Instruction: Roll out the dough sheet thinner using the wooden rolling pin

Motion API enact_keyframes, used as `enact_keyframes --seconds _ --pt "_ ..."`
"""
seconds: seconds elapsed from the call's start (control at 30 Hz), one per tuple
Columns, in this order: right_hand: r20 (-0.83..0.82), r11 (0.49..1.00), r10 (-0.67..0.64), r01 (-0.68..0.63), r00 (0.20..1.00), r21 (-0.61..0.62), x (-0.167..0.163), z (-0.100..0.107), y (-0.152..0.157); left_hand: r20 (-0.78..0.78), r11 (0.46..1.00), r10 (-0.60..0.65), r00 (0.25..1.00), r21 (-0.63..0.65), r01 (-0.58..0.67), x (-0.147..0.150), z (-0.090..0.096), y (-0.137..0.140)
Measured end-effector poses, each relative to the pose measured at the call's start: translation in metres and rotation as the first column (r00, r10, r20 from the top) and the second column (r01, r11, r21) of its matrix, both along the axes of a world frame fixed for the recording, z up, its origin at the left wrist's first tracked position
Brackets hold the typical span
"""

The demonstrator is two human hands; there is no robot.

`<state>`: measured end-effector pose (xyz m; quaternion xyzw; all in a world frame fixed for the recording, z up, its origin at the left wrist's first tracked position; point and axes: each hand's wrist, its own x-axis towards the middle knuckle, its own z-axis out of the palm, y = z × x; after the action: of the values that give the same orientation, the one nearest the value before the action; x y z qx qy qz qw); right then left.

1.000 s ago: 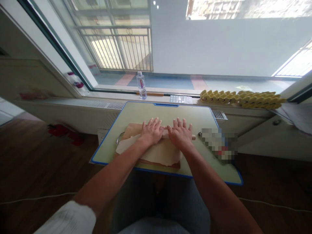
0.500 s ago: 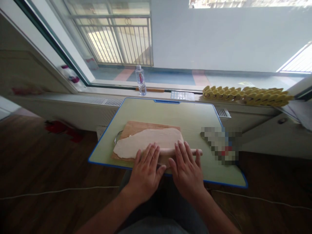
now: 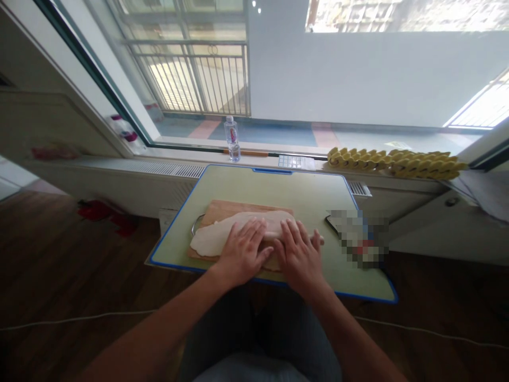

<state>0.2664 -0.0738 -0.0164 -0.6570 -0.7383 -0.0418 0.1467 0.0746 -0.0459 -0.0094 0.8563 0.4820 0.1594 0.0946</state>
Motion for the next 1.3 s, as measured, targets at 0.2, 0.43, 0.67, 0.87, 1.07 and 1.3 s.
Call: enact_keyframes --seconds 0.2,0.43,0.67,0.87,1.07,1.3 --pt "-0.030 0.992 0.121 -0.120 0.992 0.024 0.013 0.003 -0.026 0.105 1.000 -0.007 0.994 0.018 0.005 -0.008 -0.003 -0.027" --pt "-0.110 0.993 0.091 -0.099 0.990 -0.066 0.032 0.011 0.017 0.186 0.972 0.216 0.958 0.048 -0.229 -0.060 0.016 0.021" --pt "-0.354 0.949 -0.252 0.159 0.901 -0.271 0.050 0.012 0.048 0.042 0.835 0.549 0.835 -0.065 -0.546 -0.136 0.000 0.050" --pt "-0.474 0.929 -0.257 0.080 0.842 -0.362 0.060 0.014 0.070 0.151 0.856 0.516 0.843 -0.040 -0.516 -0.126 -0.005 0.029" --pt "-0.614 0.928 -0.196 -0.057 0.765 -0.367 0.074 0.015 0.077 0.104 0.924 0.369 0.924 0.063 -0.376 -0.098 0.006 0.008" --pt "-0.516 0.919 -0.100 -0.120 0.851 -0.376 0.062 0.042 0.081 0.113 0.954 0.278 0.954 -0.152 -0.260 -0.068 0.020 0.035"
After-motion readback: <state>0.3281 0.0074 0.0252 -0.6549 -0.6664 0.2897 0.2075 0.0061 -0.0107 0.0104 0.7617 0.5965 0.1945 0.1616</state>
